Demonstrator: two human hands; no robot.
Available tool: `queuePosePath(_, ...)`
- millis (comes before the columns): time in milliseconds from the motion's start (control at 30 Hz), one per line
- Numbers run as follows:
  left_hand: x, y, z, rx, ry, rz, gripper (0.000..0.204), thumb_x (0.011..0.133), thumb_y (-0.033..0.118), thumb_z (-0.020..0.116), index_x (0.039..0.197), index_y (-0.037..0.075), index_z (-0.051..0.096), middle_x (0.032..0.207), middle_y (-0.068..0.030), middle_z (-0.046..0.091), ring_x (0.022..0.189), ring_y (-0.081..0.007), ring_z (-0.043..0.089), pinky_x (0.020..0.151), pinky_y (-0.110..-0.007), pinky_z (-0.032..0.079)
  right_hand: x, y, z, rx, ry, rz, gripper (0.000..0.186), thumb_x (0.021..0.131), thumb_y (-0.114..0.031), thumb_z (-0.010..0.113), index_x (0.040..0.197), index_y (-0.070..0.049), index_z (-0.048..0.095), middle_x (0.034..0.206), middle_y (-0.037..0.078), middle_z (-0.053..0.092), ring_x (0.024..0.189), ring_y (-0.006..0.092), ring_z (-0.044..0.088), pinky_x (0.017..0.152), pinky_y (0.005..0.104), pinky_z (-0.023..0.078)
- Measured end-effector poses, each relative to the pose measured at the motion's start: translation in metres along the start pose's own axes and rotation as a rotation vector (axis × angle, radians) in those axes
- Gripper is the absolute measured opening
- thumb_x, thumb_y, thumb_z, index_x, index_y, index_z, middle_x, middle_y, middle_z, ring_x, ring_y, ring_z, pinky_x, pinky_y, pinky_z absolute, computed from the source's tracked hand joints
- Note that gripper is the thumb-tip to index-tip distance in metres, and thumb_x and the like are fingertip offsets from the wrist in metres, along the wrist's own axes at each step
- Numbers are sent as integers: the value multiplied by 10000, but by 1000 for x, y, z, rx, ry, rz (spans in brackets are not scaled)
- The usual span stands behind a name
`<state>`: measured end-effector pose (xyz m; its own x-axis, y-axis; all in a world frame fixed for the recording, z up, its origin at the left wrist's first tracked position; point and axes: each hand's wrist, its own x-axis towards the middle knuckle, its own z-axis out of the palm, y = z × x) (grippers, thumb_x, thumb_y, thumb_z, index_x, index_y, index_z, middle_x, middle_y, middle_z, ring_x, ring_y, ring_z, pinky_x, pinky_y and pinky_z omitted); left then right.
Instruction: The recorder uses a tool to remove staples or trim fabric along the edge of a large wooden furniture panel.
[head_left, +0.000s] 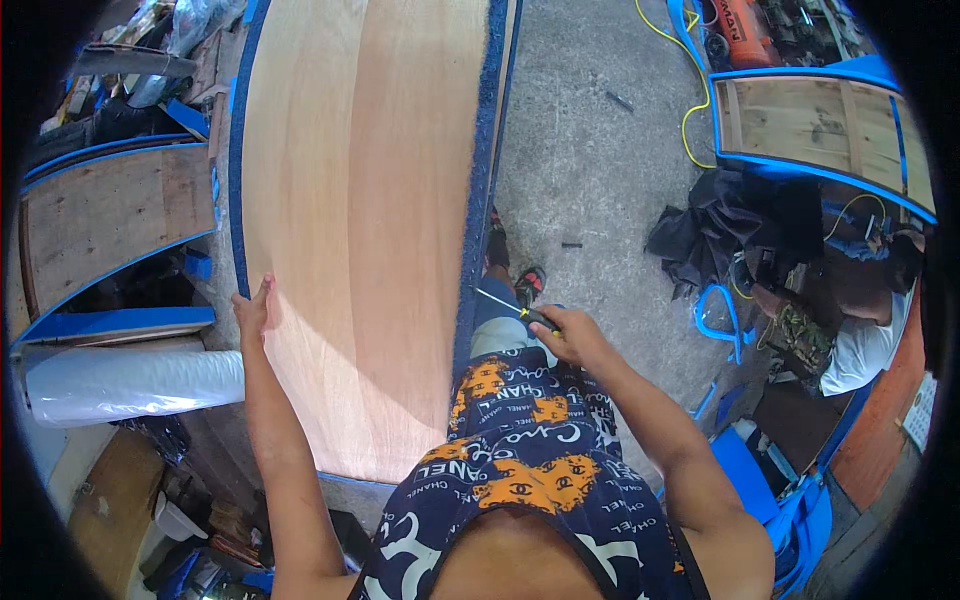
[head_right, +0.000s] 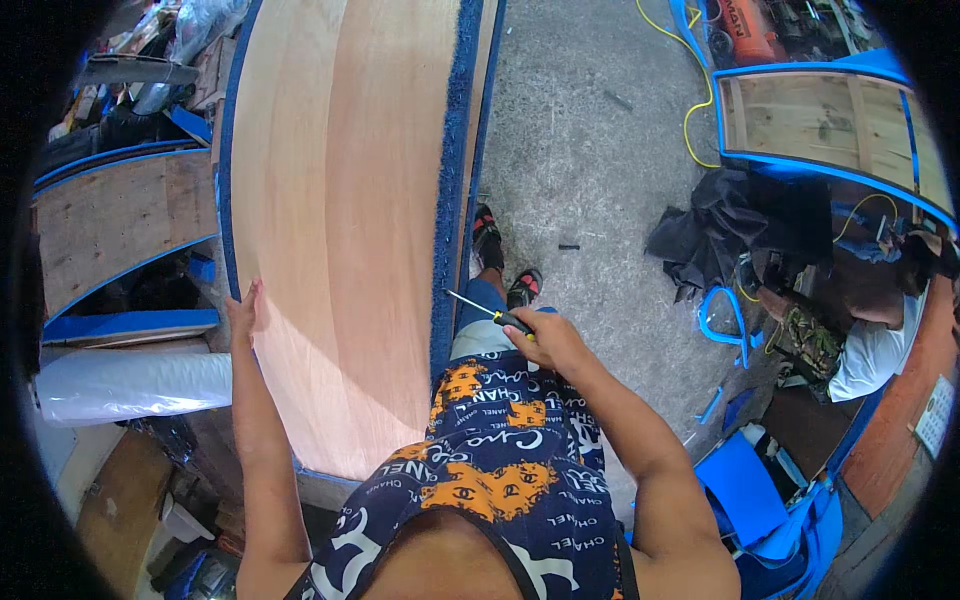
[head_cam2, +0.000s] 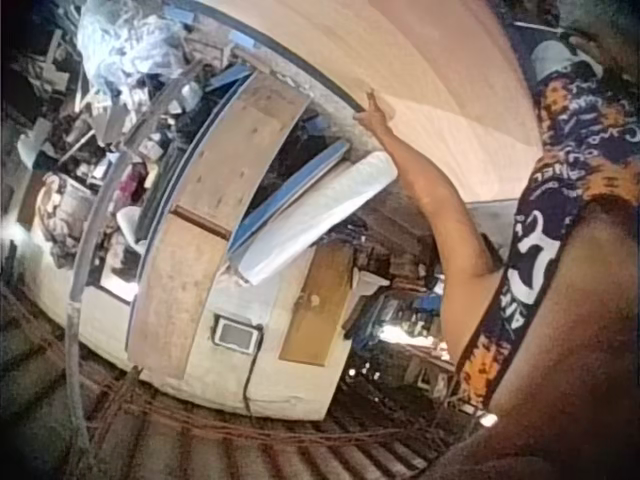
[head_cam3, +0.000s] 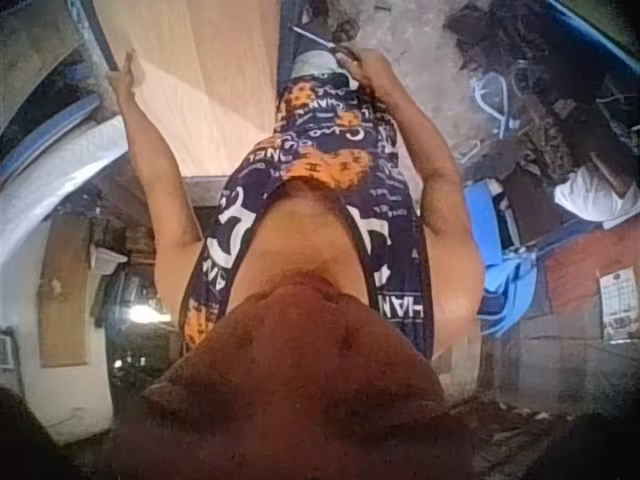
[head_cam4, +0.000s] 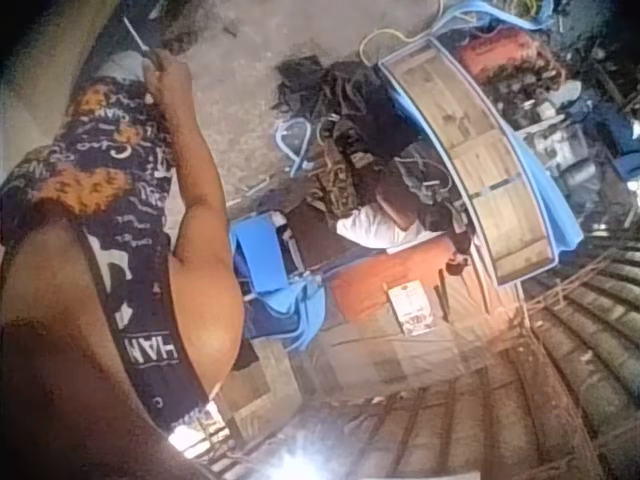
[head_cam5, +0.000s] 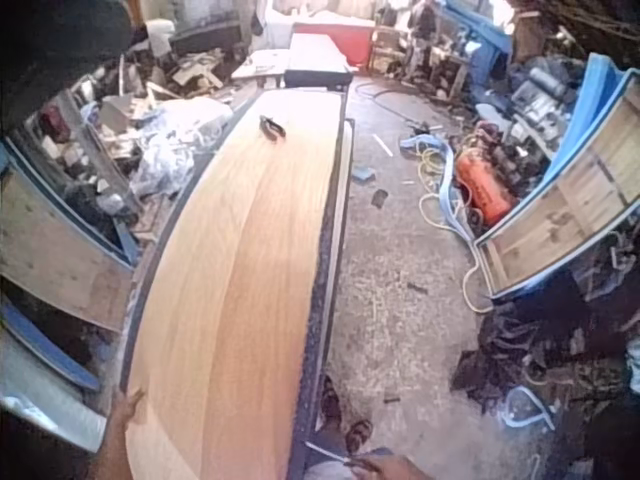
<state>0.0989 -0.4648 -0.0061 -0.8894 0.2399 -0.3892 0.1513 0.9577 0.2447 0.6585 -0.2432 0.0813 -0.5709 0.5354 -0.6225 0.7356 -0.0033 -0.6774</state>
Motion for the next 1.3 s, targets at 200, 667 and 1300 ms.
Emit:
queuePosePath(200,2,-4,2,33,3,-25,1229,613,761,721,1320,-171,343,1353,-357,425,1305,-428,408,1089,-437,326,-1,-14,-12,-141,-131,52,385,917,-355,571,1164,-68,640,1006,225,671,915,413,648,802,420,514)
queuePosePath(667,4,-4,3,-6,0,-16,1259,605,750,733,1364,-158,303,1375,-366,395,1321,-451,380,1094,-457,324,-10,-45,-25,-228,-116,4,461,942,-337,536,1362,-144,520,985,228,673,911,417,647,825,447,513)
queuePosePath(1300,-12,13,-5,50,4,-33,1256,589,779,717,1339,-149,324,1354,-357,417,1300,-454,396,1099,-465,313,1,-76,-35,-430,-153,46,373,944,-343,527,1197,-87,623,910,200,693,839,410,657,764,479,530)
